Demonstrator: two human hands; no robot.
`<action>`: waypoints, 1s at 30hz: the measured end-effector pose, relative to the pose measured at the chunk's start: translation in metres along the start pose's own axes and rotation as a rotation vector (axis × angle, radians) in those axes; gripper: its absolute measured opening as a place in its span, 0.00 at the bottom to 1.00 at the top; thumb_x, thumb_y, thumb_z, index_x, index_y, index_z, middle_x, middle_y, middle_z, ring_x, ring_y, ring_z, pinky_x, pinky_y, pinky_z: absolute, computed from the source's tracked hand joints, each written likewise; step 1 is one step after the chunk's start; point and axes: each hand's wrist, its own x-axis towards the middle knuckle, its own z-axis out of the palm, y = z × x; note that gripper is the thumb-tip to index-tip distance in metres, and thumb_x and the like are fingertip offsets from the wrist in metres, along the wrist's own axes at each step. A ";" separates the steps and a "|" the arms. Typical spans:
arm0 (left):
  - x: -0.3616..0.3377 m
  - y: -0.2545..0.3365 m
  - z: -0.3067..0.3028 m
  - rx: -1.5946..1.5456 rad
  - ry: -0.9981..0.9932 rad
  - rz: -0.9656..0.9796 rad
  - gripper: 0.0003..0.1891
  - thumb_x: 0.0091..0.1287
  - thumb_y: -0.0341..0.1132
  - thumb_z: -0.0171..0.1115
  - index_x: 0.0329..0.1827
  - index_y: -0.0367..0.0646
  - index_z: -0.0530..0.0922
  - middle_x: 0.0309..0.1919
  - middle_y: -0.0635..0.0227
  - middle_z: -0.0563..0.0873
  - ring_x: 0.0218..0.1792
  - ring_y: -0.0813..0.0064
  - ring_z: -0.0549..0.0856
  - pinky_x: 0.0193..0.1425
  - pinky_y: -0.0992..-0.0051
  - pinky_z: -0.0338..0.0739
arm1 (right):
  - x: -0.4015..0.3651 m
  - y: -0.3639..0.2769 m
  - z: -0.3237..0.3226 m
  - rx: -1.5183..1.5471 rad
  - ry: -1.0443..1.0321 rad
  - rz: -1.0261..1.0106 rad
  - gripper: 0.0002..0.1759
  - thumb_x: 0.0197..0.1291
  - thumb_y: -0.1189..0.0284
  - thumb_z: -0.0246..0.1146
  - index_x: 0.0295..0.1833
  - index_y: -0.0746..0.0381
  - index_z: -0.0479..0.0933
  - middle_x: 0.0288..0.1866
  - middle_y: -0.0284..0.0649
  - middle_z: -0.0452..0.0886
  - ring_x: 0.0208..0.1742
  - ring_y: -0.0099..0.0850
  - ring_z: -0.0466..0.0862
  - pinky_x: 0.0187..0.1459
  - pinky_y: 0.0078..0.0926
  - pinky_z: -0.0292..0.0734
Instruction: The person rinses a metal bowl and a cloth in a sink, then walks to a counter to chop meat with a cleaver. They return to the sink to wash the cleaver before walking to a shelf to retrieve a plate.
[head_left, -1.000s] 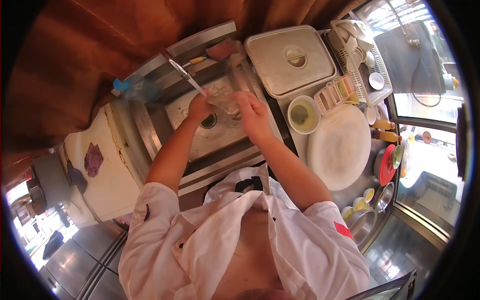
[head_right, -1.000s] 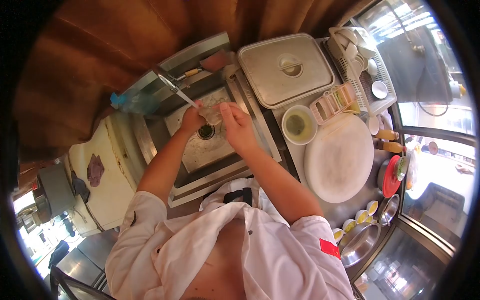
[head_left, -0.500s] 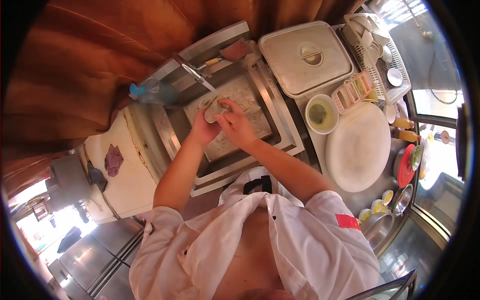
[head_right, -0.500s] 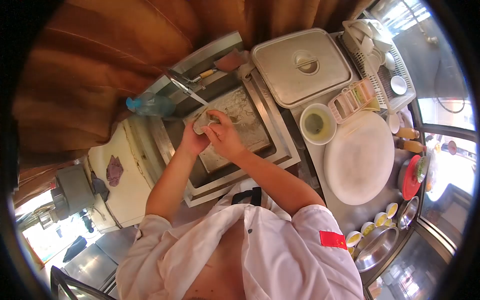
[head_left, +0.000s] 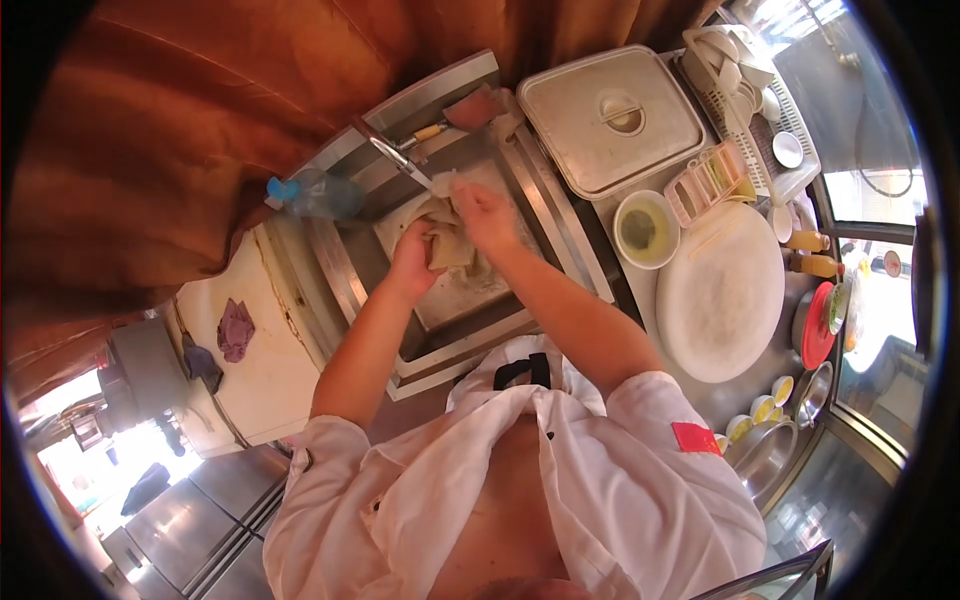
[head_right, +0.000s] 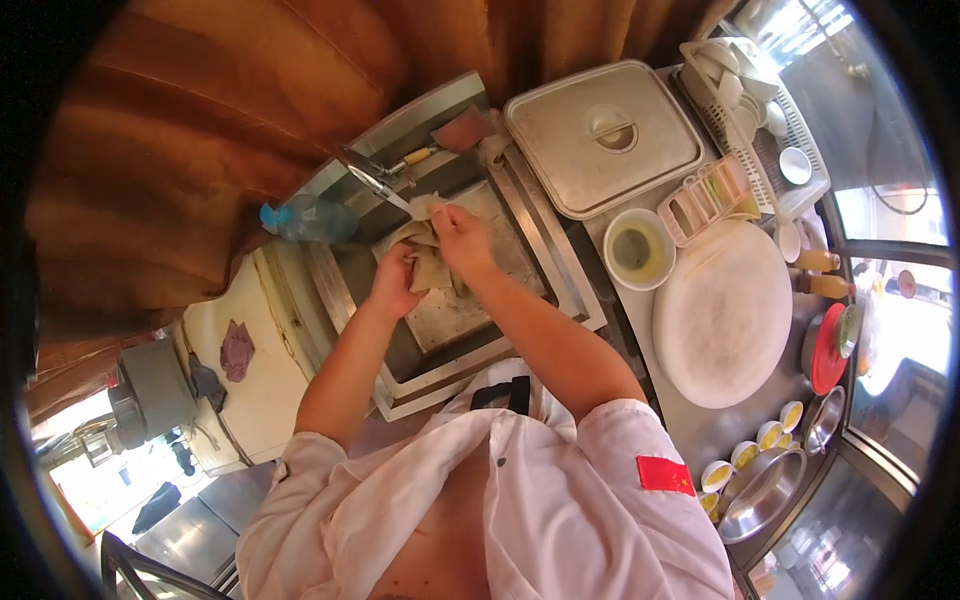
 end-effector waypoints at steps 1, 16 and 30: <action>0.003 -0.001 -0.004 0.142 -0.061 0.009 0.19 0.74 0.50 0.44 0.59 0.52 0.74 0.50 0.69 0.84 0.48 0.69 0.84 0.51 0.71 0.77 | -0.007 -0.007 -0.002 -0.072 -0.075 0.000 0.19 0.71 0.62 0.57 0.37 0.69 0.79 0.38 0.53 0.80 0.39 0.48 0.80 0.43 0.37 0.73; 0.008 0.010 0.028 0.470 0.064 0.499 0.15 0.71 0.36 0.62 0.57 0.41 0.78 0.50 0.69 0.84 0.54 0.74 0.81 0.58 0.73 0.74 | -0.010 0.074 -0.061 -0.068 -0.253 0.110 0.22 0.72 0.55 0.56 0.54 0.62 0.82 0.66 0.47 0.77 0.69 0.40 0.73 0.65 0.39 0.68; -0.038 0.034 -0.057 0.280 0.067 0.654 0.25 0.64 0.22 0.57 0.66 0.41 0.71 0.61 0.64 0.79 0.63 0.66 0.77 0.67 0.65 0.72 | 0.069 0.161 0.019 0.918 -0.467 1.056 0.39 0.66 0.37 0.52 0.64 0.61 0.72 0.59 0.47 0.79 0.57 0.43 0.82 0.57 0.45 0.78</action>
